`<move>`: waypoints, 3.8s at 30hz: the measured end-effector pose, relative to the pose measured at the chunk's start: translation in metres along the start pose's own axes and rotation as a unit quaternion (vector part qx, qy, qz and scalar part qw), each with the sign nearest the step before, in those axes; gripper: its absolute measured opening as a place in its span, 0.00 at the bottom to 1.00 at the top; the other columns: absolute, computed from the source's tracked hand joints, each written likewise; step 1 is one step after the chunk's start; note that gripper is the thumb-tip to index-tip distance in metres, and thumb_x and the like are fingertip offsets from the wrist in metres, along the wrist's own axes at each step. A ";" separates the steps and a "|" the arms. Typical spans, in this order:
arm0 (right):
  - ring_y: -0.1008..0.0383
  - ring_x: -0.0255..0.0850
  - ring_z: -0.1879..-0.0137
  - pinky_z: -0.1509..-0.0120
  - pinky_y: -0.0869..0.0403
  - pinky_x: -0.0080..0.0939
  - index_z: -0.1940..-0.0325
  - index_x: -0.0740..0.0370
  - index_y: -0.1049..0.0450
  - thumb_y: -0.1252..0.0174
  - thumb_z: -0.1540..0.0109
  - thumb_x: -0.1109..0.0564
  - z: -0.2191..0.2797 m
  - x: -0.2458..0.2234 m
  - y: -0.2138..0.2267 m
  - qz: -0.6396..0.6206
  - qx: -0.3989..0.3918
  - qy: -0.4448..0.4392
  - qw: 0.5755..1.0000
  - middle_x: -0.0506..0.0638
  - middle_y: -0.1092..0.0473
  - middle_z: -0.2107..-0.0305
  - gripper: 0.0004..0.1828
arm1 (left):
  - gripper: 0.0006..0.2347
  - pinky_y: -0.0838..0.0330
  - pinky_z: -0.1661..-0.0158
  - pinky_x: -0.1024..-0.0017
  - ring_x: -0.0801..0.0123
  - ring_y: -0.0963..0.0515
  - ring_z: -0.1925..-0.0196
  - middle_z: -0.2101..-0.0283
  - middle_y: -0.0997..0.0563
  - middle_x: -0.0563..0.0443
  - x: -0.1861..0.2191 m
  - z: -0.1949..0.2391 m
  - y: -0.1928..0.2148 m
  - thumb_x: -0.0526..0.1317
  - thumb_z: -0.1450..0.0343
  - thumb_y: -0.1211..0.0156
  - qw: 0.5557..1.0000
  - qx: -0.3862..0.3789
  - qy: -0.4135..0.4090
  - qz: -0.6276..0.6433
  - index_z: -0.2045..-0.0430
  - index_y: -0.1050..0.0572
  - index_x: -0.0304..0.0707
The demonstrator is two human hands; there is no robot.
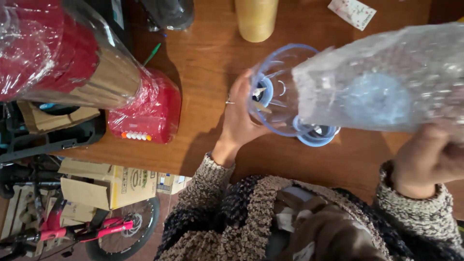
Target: The person unwraps a blender by removing plastic film and bubble wrap from the base and pitcher by hand and using scissors.
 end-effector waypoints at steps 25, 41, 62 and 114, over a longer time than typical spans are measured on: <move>0.30 0.41 0.36 0.30 0.27 0.43 0.25 0.59 0.39 0.56 0.17 0.54 0.028 0.045 0.065 0.097 0.092 0.071 0.988 0.54 0.33 0.37 0.16 | 0.60 0.46 0.25 0.60 0.53 0.44 0.24 0.25 0.50 0.34 -0.004 0.045 0.032 0.57 0.44 0.17 0.972 0.210 -0.011 -0.108 0.25 0.58 0.32; 0.35 0.50 0.30 0.30 0.32 0.60 0.23 0.58 0.52 0.60 0.31 0.33 0.046 0.032 0.001 -0.214 -0.091 -0.123 0.965 0.56 0.44 0.30 0.39 | 0.11 0.34 0.59 0.80 0.82 0.27 0.53 0.36 0.26 0.49 0.046 0.025 -0.077 0.36 0.20 0.45 0.870 -0.130 0.172 0.444 0.44 0.26 0.31; 0.43 0.56 0.23 0.21 0.42 0.72 0.22 0.63 0.48 0.37 0.41 0.31 0.036 -0.030 -0.024 -0.427 -0.343 -0.324 0.771 0.61 0.47 0.27 0.54 | 0.12 0.41 0.68 0.84 0.88 0.33 0.68 0.65 0.24 0.64 0.079 -0.017 -0.061 0.40 0.22 0.41 0.938 -0.089 0.120 0.314 0.48 0.25 0.32; 0.34 0.29 0.70 0.64 0.36 0.29 0.66 0.67 0.30 0.38 0.22 0.58 0.046 -0.003 0.020 0.056 -0.082 -0.101 0.990 0.48 0.28 0.74 0.19 | 0.03 0.30 0.62 0.80 0.77 0.24 0.62 0.56 0.20 0.51 0.091 0.001 -0.026 0.32 0.22 0.42 0.980 -0.064 -0.033 0.187 0.57 0.27 0.33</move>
Point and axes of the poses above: each hand's wrist, its own z-axis away from the middle knuckle, its own y-axis out of the back of the hand, x = y × z, the point moved 5 cm from there along -z, towards the middle knuckle
